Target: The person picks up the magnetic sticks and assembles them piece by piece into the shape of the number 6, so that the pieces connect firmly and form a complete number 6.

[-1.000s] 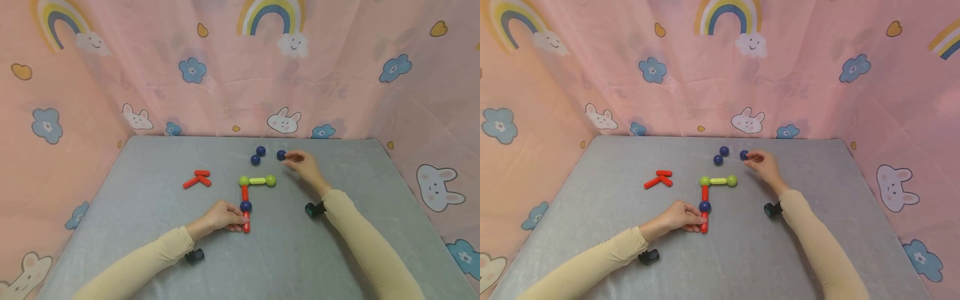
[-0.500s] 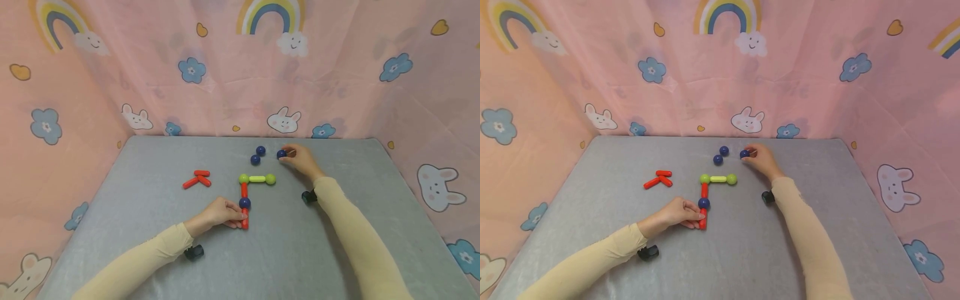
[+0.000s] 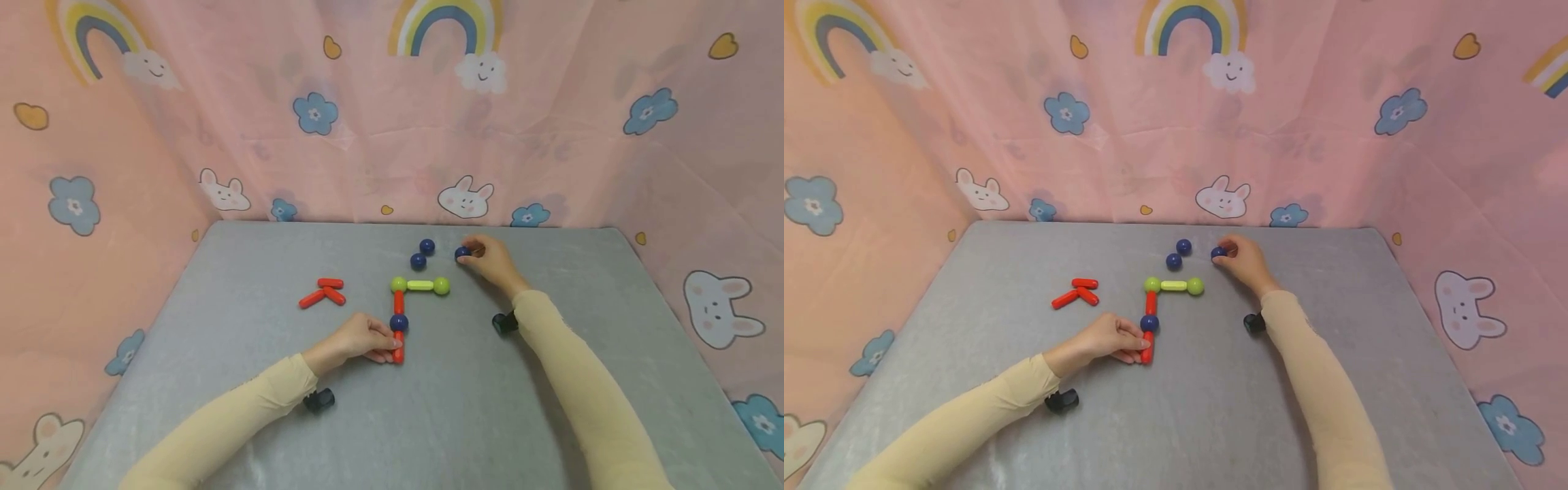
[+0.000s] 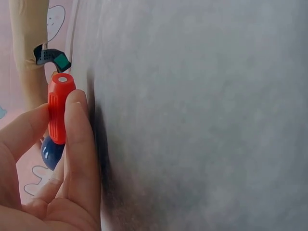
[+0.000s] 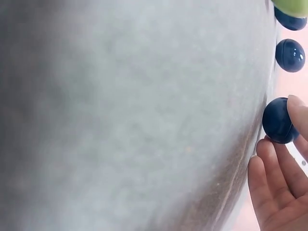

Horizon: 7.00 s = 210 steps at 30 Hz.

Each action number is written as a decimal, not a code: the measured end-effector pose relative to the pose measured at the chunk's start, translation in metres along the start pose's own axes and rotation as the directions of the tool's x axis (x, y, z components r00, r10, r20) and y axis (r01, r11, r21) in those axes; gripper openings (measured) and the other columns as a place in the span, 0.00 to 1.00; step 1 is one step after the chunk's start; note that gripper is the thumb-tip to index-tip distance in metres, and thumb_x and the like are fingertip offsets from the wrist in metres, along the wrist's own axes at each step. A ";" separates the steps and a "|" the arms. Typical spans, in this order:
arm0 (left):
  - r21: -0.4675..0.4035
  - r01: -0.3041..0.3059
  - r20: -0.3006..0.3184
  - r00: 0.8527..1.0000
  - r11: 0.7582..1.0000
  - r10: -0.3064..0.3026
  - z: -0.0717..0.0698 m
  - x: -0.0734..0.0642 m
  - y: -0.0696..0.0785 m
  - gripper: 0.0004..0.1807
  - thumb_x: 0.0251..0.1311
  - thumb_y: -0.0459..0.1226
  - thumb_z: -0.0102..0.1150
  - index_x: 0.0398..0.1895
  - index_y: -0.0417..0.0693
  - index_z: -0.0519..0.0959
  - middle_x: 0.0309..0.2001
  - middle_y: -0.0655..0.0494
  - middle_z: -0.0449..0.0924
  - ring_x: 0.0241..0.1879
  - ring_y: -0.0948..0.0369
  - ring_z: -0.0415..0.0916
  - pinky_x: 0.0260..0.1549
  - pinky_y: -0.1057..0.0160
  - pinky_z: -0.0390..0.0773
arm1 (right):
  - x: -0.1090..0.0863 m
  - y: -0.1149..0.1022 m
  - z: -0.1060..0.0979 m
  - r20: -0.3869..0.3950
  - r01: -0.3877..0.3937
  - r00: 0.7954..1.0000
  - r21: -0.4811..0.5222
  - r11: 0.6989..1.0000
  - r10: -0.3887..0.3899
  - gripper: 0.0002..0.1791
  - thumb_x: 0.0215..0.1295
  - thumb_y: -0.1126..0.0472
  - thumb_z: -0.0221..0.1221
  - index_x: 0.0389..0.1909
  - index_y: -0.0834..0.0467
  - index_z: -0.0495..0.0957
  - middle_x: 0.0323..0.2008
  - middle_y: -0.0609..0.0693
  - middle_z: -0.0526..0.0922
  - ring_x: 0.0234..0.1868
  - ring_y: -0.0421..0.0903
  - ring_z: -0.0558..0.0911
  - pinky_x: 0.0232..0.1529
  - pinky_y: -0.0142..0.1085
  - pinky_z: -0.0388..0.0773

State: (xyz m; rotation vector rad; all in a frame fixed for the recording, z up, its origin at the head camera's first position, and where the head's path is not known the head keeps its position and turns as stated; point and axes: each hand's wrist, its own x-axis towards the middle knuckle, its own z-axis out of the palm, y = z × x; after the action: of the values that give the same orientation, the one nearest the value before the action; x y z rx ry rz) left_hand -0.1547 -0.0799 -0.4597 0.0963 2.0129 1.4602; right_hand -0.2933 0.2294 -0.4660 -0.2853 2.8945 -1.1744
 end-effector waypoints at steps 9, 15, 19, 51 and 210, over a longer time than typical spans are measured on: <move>-0.005 0.012 -0.024 1.000 1.000 -0.012 -0.004 0.005 0.002 0.09 0.57 0.36 0.70 0.37 0.38 0.85 0.24 0.55 0.86 0.23 0.66 0.83 0.29 0.66 0.85 | -0.012 0.004 -0.005 -0.016 0.004 1.000 0.029 1.000 -0.003 0.23 0.66 0.58 0.64 0.59 0.61 0.75 0.57 0.62 0.80 0.54 0.58 0.79 0.57 0.53 0.77; -0.001 0.020 -0.026 0.999 1.000 -0.020 -0.007 0.010 0.003 0.09 0.58 0.36 0.69 0.38 0.39 0.85 0.24 0.55 0.86 0.24 0.66 0.83 0.29 0.66 0.85 | -0.020 0.005 -0.008 -0.023 -0.010 1.000 0.036 0.999 0.011 0.22 0.65 0.58 0.65 0.57 0.61 0.76 0.56 0.61 0.80 0.52 0.58 0.80 0.55 0.52 0.78; -0.006 0.024 -0.030 0.999 1.000 -0.025 -0.008 0.013 0.004 0.10 0.58 0.36 0.69 0.39 0.39 0.85 0.25 0.54 0.87 0.24 0.66 0.83 0.29 0.66 0.85 | -0.026 0.005 -0.008 -0.012 -0.028 1.000 0.043 0.999 0.028 0.21 0.65 0.58 0.65 0.56 0.61 0.77 0.55 0.61 0.81 0.51 0.57 0.81 0.53 0.51 0.79; -0.060 0.015 -0.011 1.000 0.998 -0.016 -0.010 0.018 0.004 0.11 0.58 0.35 0.69 0.40 0.37 0.85 0.25 0.56 0.87 0.24 0.66 0.83 0.29 0.67 0.85 | -0.109 -0.042 0.029 0.116 -0.094 0.990 0.172 0.981 0.074 0.20 0.57 0.56 0.71 0.50 0.55 0.81 0.48 0.54 0.85 0.44 0.47 0.84 0.41 0.35 0.81; 0.154 -0.113 0.028 0.994 0.982 0.110 0.000 -0.015 -0.008 0.14 0.54 0.37 0.72 0.41 0.36 0.85 0.32 0.49 0.89 0.26 0.69 0.80 0.29 0.69 0.81 | -0.151 -0.085 0.086 0.365 -0.089 0.925 0.475 0.875 -0.105 0.19 0.54 0.68 0.71 0.45 0.68 0.77 0.40 0.63 0.83 0.36 0.44 0.83 0.36 0.26 0.82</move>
State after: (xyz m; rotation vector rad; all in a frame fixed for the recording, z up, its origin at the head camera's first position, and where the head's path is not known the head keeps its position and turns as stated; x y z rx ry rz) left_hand -0.1406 -0.0889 -0.4600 0.2920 2.1334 1.3618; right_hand -0.1244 0.1363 -0.4789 -0.4524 2.1814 -1.5862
